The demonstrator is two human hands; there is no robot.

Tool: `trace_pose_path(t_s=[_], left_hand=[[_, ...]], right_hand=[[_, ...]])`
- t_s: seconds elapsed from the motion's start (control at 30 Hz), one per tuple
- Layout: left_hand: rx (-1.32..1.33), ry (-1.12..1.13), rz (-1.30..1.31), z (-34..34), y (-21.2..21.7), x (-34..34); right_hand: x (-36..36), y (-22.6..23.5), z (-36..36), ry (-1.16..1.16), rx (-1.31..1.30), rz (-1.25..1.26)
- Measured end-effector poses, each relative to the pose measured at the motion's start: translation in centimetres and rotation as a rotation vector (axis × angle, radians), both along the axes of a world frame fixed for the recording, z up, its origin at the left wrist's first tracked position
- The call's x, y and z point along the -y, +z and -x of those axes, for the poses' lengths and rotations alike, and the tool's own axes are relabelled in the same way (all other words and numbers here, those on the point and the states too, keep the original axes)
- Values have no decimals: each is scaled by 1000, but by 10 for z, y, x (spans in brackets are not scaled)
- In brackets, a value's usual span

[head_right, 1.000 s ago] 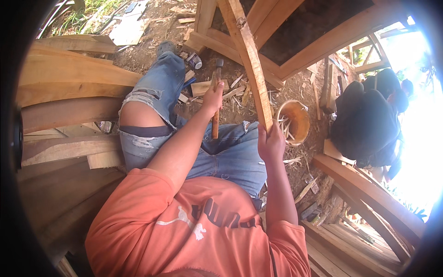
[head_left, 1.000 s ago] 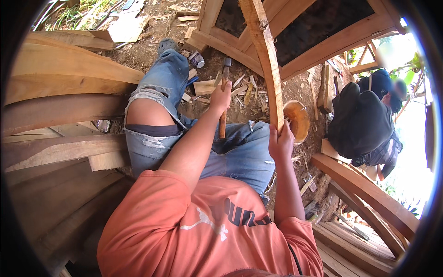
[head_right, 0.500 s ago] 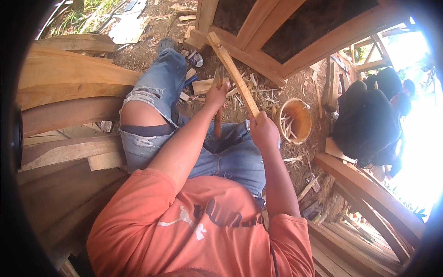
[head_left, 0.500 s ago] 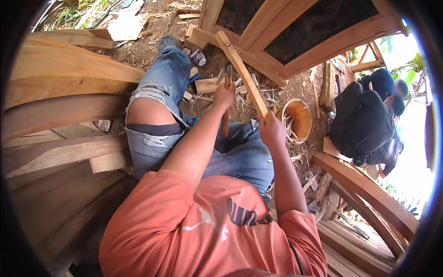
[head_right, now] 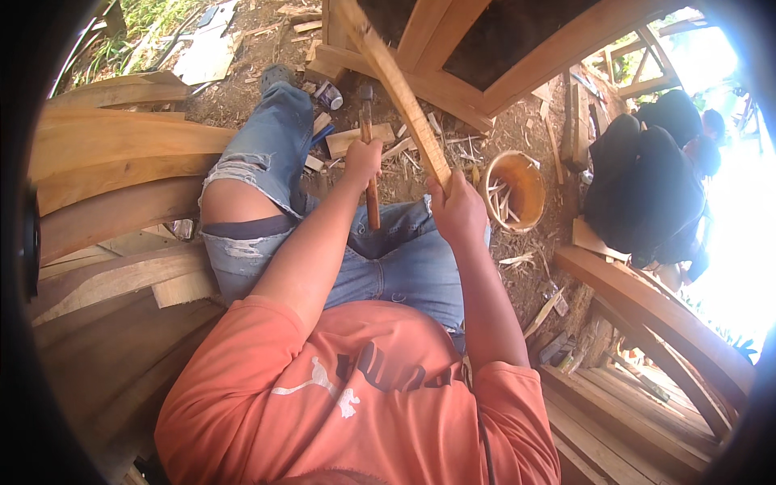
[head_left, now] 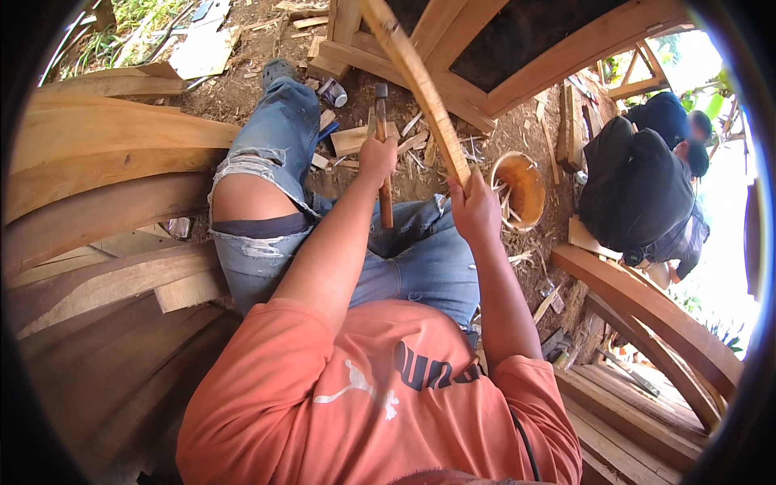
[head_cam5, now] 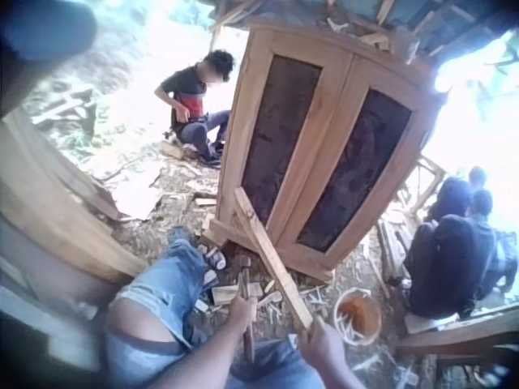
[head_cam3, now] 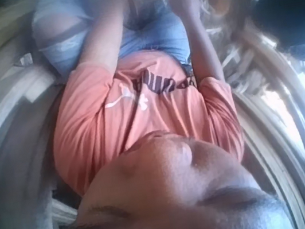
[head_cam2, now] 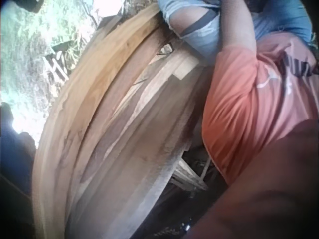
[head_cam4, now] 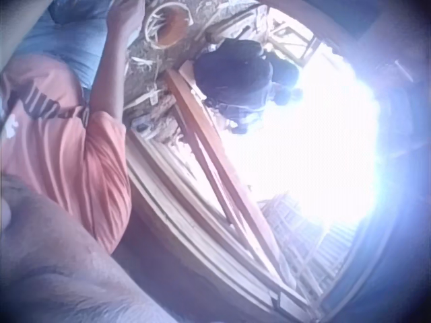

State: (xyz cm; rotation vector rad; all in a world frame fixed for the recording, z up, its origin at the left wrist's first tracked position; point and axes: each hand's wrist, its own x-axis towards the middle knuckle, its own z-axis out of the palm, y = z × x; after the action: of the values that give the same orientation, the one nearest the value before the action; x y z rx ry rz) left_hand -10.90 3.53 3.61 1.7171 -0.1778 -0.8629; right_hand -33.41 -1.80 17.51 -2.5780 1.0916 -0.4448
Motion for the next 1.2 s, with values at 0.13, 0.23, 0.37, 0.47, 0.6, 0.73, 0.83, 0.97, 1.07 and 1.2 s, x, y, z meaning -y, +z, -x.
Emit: trace_pose_path(t_s=[0.13, 0.23, 0.37, 0.47, 0.6, 0.73, 0.83, 0.97, 1.07, 1.2], left_hand=[[-12, 54, 57, 1, -6, 2], [-59, 67, 127, 0, -8, 6], [-66, 47, 91, -10, -23, 7], [-98, -1, 80, -10, -24, 7], [-58, 26, 101, -4, -18, 10], [-68, 37, 60, -8, -31, -2], [-51, 17, 81, 2, -15, 9], [-93, 81, 98, 2, -8, 5], [-72, 52, 25, -4, -13, 3], [-50, 69, 115, 5, -1, 7]], right_hand=[[7, -11, 7, 8, -66, -79], [15, -5, 5, 10, -86, -80], [12, 6, -4, -7, 156, -61], [10, 3, 1, 7, 42, -105], [13, 1, -3, 21, -134, -159], [-5, -3, -10, 24, 31, -138], [12, -21, -5, -22, -186, -167], [8, 4, -16, -17, -62, -149], [-3, -1, -18, 11, 184, -96], [10, -18, -14, 37, -181, -93]])
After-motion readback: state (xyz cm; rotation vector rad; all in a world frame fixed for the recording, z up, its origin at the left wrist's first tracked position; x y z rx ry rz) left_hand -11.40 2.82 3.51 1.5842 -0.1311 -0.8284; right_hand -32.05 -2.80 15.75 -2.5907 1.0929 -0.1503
